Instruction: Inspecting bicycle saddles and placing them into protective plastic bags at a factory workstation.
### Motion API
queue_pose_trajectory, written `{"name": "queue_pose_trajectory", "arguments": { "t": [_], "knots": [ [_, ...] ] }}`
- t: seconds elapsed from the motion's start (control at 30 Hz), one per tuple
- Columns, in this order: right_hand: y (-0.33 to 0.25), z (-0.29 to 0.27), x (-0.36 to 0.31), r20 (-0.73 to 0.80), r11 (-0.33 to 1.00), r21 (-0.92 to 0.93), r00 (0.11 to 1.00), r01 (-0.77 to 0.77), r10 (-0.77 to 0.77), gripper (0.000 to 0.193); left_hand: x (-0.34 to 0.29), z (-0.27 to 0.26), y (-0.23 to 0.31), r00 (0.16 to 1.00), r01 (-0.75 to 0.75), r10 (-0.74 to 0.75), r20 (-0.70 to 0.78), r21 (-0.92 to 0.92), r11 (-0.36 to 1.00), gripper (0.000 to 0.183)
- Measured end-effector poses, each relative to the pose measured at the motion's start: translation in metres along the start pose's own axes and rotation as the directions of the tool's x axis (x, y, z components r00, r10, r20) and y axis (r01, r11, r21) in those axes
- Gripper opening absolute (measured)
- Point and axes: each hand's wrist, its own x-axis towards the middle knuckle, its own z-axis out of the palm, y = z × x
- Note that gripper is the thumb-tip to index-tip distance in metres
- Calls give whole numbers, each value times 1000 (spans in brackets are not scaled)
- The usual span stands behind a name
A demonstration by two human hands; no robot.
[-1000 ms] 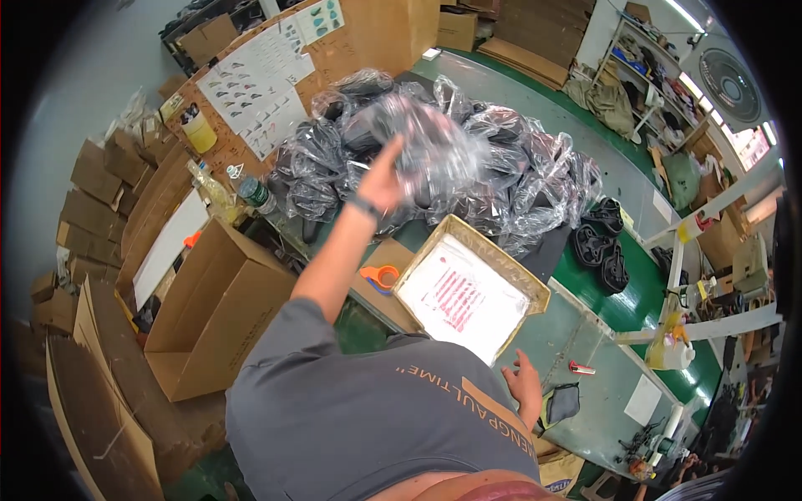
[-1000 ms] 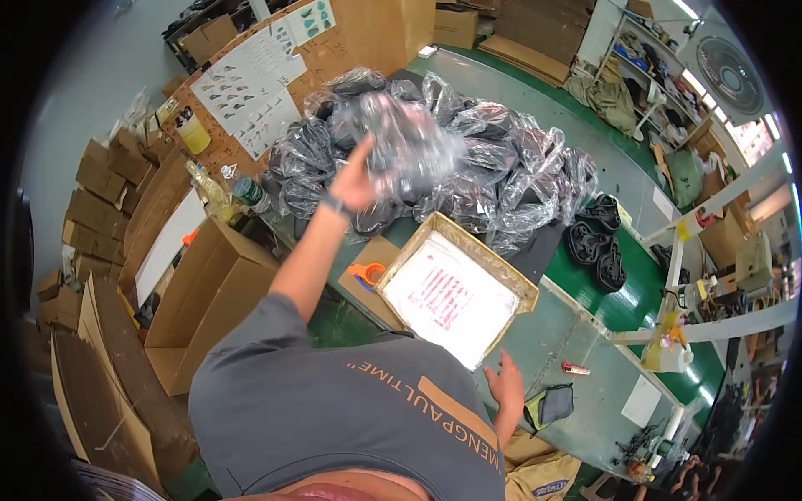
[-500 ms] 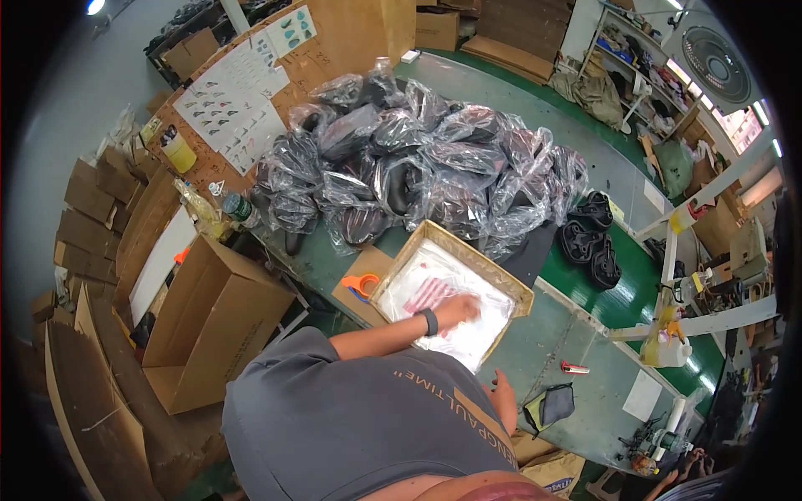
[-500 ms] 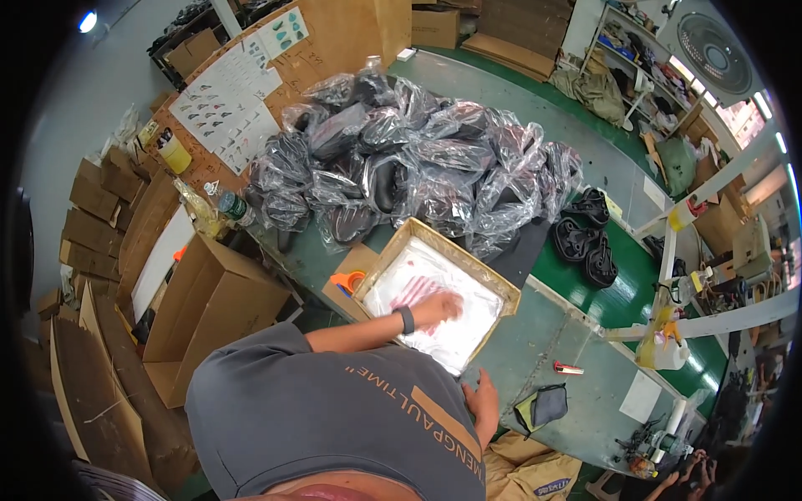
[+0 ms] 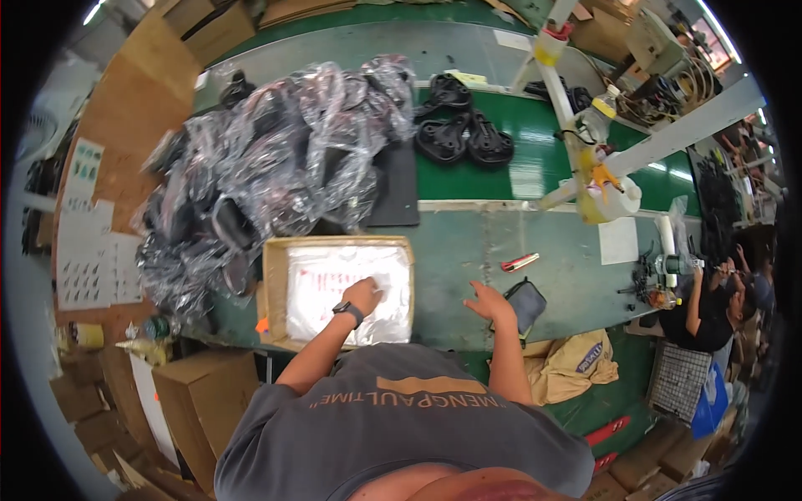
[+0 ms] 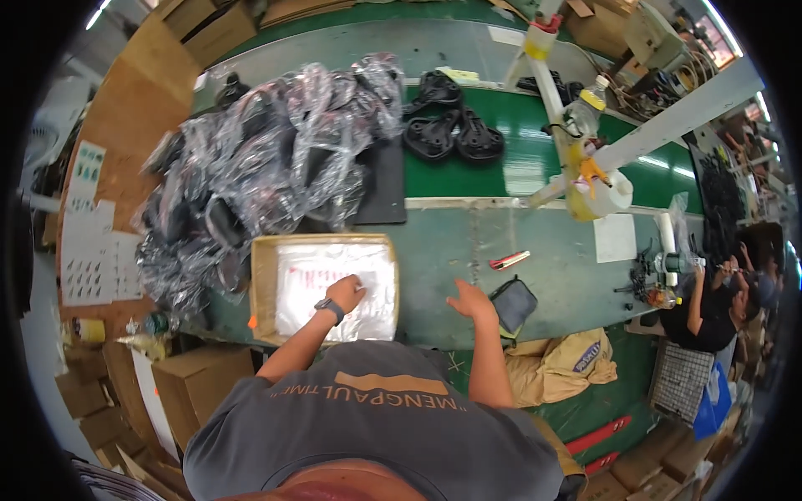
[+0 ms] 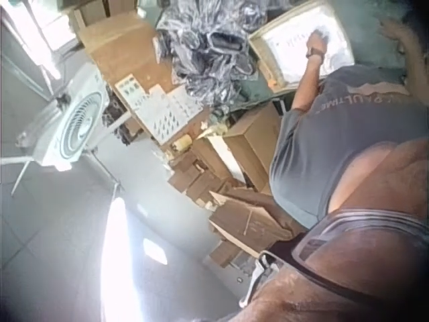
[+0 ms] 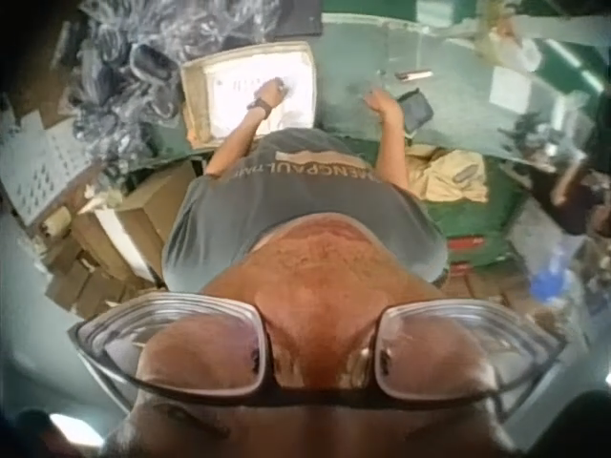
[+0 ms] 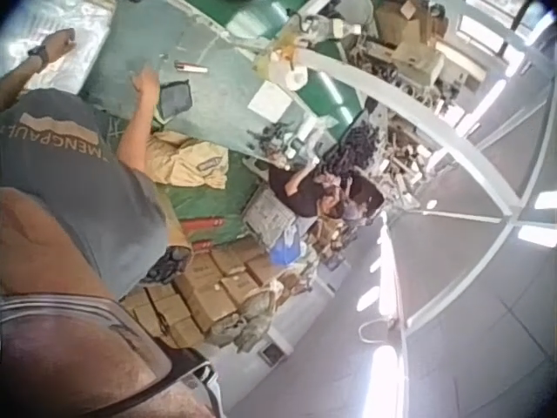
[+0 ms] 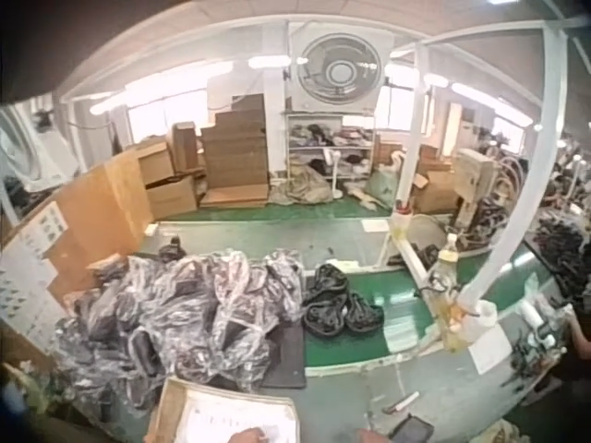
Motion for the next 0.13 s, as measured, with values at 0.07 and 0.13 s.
{"name": "queue_pose_trajectory", "arguments": {
  "t": [0.07,0.13],
  "knots": [
    [22,-42,50,29,1000,0,1000,-9,9,80,19,9,12,995,70,-73,70,35,997,47],
    [29,-87,114,15,1000,1,1000,-4,4,80,37,17,22,976,176,-183,118,63,982,48]
  ]
}}
